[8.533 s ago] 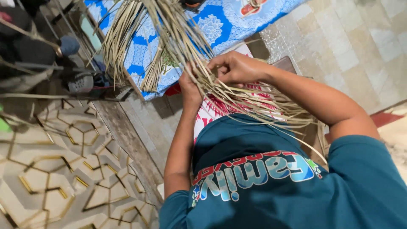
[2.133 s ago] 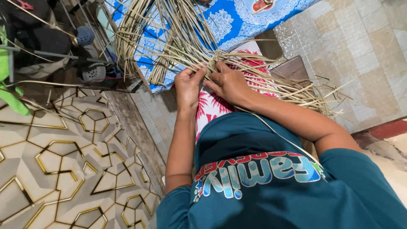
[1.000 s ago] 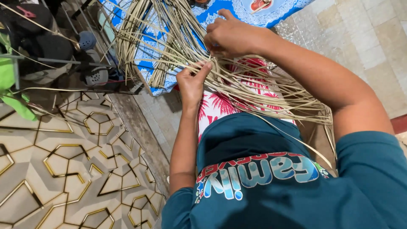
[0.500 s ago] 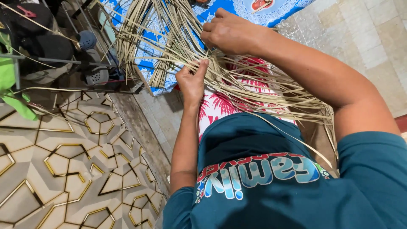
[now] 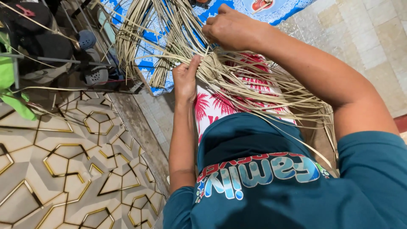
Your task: The person is weaving dried plant fibers together to create a mat or a similar craft item.
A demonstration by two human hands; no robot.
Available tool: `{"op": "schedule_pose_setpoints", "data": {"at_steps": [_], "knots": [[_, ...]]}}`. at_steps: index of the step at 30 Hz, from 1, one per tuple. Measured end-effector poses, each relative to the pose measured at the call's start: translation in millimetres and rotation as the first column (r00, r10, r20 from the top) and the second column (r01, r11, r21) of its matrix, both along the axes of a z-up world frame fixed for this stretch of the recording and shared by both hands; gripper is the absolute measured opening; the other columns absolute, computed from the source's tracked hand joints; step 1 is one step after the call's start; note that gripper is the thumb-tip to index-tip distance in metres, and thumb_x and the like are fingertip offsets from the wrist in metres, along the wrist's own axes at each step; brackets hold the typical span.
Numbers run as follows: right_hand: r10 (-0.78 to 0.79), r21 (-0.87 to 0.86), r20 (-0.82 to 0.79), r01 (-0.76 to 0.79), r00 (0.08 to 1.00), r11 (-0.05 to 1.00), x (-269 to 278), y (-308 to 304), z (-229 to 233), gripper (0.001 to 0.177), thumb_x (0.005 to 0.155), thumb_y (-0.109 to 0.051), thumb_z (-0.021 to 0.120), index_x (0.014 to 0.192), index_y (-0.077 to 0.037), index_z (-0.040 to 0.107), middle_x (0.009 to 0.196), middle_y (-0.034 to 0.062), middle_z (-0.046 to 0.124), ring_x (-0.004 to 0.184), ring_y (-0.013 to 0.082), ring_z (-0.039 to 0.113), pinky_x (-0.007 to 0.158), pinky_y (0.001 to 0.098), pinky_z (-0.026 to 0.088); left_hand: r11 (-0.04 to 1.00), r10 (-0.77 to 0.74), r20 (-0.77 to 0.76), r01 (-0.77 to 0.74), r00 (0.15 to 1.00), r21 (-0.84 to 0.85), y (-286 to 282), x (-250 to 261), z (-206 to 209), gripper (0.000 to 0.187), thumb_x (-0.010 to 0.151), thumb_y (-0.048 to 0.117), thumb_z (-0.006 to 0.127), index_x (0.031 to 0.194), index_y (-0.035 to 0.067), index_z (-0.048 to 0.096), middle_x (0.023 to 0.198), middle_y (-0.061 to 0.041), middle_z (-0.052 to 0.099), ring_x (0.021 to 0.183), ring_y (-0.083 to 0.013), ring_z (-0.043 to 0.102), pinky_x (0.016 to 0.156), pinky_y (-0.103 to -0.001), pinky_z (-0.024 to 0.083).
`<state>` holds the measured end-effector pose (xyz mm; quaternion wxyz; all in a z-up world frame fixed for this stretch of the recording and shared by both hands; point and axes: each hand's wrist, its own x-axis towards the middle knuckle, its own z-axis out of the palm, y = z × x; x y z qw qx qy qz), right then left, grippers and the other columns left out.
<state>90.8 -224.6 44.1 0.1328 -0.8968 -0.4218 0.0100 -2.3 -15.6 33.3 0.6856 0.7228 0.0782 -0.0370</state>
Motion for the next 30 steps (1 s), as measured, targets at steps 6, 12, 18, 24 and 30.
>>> {"op": "schedule_pose_setpoints", "data": {"at_steps": [6, 12, 18, 24, 30], "knots": [[-0.010, 0.006, -0.030, 0.010, 0.999, 1.000, -2.0, 3.5, 0.4, 0.011, 0.087, -0.002, 0.065, 0.093, -0.012, 0.065, 0.085, 0.0073, 0.067, 0.068, 0.0299, 0.061, 0.082, 0.0415, 0.036, 0.995, 0.037, -0.118, -0.047, 0.992, -0.083, -4.3, -1.2, 5.8, 0.060, 0.093, 0.045, 0.064, 0.047, 0.025, 0.031, 0.038, 0.009, 0.027, 0.031, -0.0085, 0.020, 0.092, -0.035, 0.054], [-0.017, -0.044, -0.009, 0.016, 1.000, 0.999, -2.6, 4.5, 1.2, 0.012, 0.087, -0.013, 0.075, 0.091, -0.010, 0.065, 0.083, 0.0078, 0.066, 0.067, 0.0287, 0.059, 0.081, 0.0416, 0.037, 0.997, 0.001, 0.005, -0.001, 1.000, 0.077, -26.0, -4.2, 7.8, 0.012, 0.084, 0.016, 0.083, 0.079, 0.011, 0.074, 0.071, -0.001, 0.075, 0.065, -0.0097, 0.068, 0.064, -0.030, 0.057], [0.002, -0.076, 0.022, 0.000, 1.000, 0.997, -3.3, -4.8, -4.3, 0.012, 0.083, -0.004, 0.068, 0.090, -0.013, 0.065, 0.082, 0.0059, 0.063, 0.064, 0.0289, 0.059, 0.084, 0.0411, 0.036, 0.974, 0.113, 0.112, -0.132, 0.987, 0.182, -25.9, -4.1, -9.3, 0.016, 0.084, 0.017, 0.081, 0.073, 0.010, 0.073, 0.071, -0.004, 0.077, 0.075, -0.0144, 0.077, 0.066, -0.035, 0.059], [-0.015, -0.087, -0.025, 0.013, 1.000, 0.996, -4.5, -11.1, 1.5, 0.009, 0.089, -0.011, 0.074, 0.096, -0.012, 0.069, 0.087, 0.0056, 0.068, 0.074, 0.0256, 0.061, 0.089, 0.0391, 0.037, 0.954, 0.157, 0.147, -0.188, 0.977, 0.235, -18.9, -4.9, -16.8, 0.068, 0.085, 0.022, 0.083, 0.057, 0.024, 0.021, 0.052, 0.007, 0.020, 0.049, -0.0096, 0.019, 0.050, -0.033, 0.023], [-0.036, 0.022, -0.015, 0.037, 0.999, 0.999, -1.6, -17.7, -5.9, 0.002, 0.093, -0.009, 0.065, 0.092, -0.009, 0.067, 0.085, 0.0103, 0.070, 0.069, 0.0311, 0.062, 0.084, 0.0411, 0.040, 0.984, 0.075, 0.039, -0.080, 0.996, 0.159, -10.3, -1.2, -4.8, 0.060, 0.088, 0.026, 0.079, 0.052, 0.024, 0.031, 0.047, 0.008, 0.031, 0.040, -0.0092, 0.029, 0.048, -0.029, 0.041]]}}
